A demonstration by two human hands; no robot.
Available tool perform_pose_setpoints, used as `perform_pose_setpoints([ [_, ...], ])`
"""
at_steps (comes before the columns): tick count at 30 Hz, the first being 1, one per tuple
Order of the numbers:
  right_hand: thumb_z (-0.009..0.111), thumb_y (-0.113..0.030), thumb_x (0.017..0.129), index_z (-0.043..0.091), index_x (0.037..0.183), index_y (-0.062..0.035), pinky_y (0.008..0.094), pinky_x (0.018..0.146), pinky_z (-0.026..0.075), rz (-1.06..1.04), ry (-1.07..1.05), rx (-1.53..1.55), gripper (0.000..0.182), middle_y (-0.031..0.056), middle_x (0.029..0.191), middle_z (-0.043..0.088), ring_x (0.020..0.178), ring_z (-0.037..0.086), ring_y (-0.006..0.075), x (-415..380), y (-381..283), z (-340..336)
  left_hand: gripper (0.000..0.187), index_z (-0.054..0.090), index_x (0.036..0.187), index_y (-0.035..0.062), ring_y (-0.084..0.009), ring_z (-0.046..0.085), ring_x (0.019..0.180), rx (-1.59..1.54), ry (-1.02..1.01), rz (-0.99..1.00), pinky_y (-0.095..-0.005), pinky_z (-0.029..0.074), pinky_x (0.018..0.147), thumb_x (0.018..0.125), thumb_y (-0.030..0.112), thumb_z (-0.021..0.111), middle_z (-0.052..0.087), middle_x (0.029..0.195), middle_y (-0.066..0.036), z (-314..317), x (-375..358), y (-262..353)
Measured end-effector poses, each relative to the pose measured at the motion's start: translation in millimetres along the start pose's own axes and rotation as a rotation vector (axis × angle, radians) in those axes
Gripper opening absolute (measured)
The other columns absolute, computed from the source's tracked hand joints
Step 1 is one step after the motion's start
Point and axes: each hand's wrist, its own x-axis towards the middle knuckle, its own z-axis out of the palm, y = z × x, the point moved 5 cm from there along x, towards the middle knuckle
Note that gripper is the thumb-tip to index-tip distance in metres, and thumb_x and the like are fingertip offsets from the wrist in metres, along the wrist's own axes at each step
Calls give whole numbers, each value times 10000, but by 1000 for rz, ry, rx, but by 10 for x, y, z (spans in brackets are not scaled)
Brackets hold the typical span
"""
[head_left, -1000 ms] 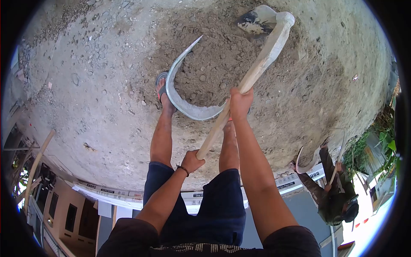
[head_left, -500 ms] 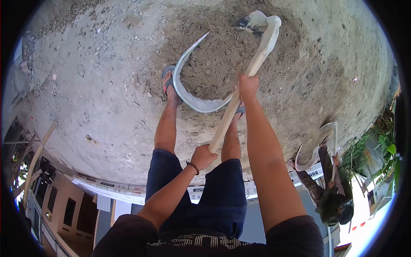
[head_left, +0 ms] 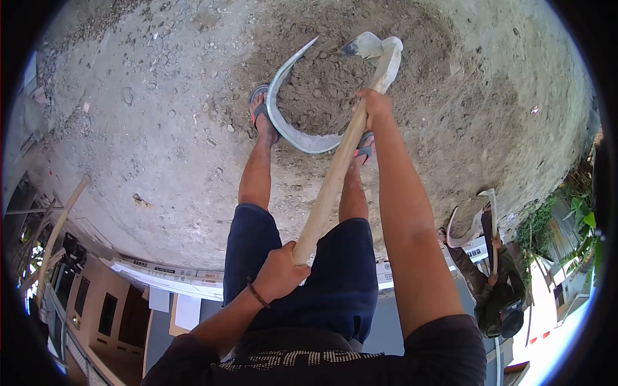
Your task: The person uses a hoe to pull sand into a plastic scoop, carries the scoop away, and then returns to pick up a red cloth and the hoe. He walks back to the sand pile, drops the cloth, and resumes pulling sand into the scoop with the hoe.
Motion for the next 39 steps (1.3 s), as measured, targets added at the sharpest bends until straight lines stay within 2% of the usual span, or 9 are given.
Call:
perform_pose_setpoints([
  [4,667,-29,733,492,1045,42,376,450,505,-51,114,90,365,131,762,537,540,568,248,-729,800,309,359,628,977,-35,-455,645,856,144,63,-88,-450,530,779,701,190,676,660,851,-284,-415,-366,-823],
  [6,656,-11,733,435,1123,29,371,465,524,-22,90,184,451,137,829,540,586,579,250,-1014,1273,473,377,639,961,-30,-445,653,842,234,29,-216,-453,529,756,673,207,693,661,829,-282,-659,-479,-1411],
  [10,639,38,712,388,1226,-30,371,438,513,24,71,368,575,156,973,537,645,596,258,-1519,1742,682,308,662,923,-10,-417,665,776,382,32,-178,-443,540,720,662,150,687,669,797,-254,-1102,-493,-2218],
  [13,627,37,730,369,1255,-35,367,453,519,26,92,494,589,153,982,532,675,599,252,-1489,1514,349,250,655,868,17,-423,656,763,537,83,-22,-469,538,712,666,160,684,663,770,-239,-1129,-231,-2006],
  [18,622,-30,784,416,1072,-19,376,453,498,-322,373,468,355,121,778,524,507,562,240,-699,462,-787,253,642,905,39,-420,647,772,544,129,317,-493,521,719,688,164,679,657,764,-232,-513,920,-821],
  [22,615,-15,779,381,1145,-9,368,448,494,-408,448,374,434,164,861,546,521,551,237,154,-285,-1562,313,623,995,26,-424,655,792,533,29,385,-495,524,727,722,173,665,665,813,-253,-79,1754,75],
  [25,625,-14,768,391,1150,14,375,457,507,-376,489,325,449,171,832,553,515,559,249,554,-459,-1525,296,611,964,5,-421,647,776,490,96,375,-479,512,720,717,154,673,649,784,-262,-47,1834,336],
  [32,645,-20,759,402,1187,55,383,435,506,-308,415,160,498,184,832,582,491,592,262,402,-134,-1061,259,605,935,-11,-436,645,796,424,113,239,-474,509,741,720,124,659,645,786,-278,47,1278,35],
  [39,636,-49,799,433,1063,11,368,407,472,-465,329,262,338,129,749,543,470,557,229,50,-151,-685,296,591,958,20,-418,658,747,477,210,282,-479,535,691,721,162,694,666,783,-224,-105,1365,-400],
])
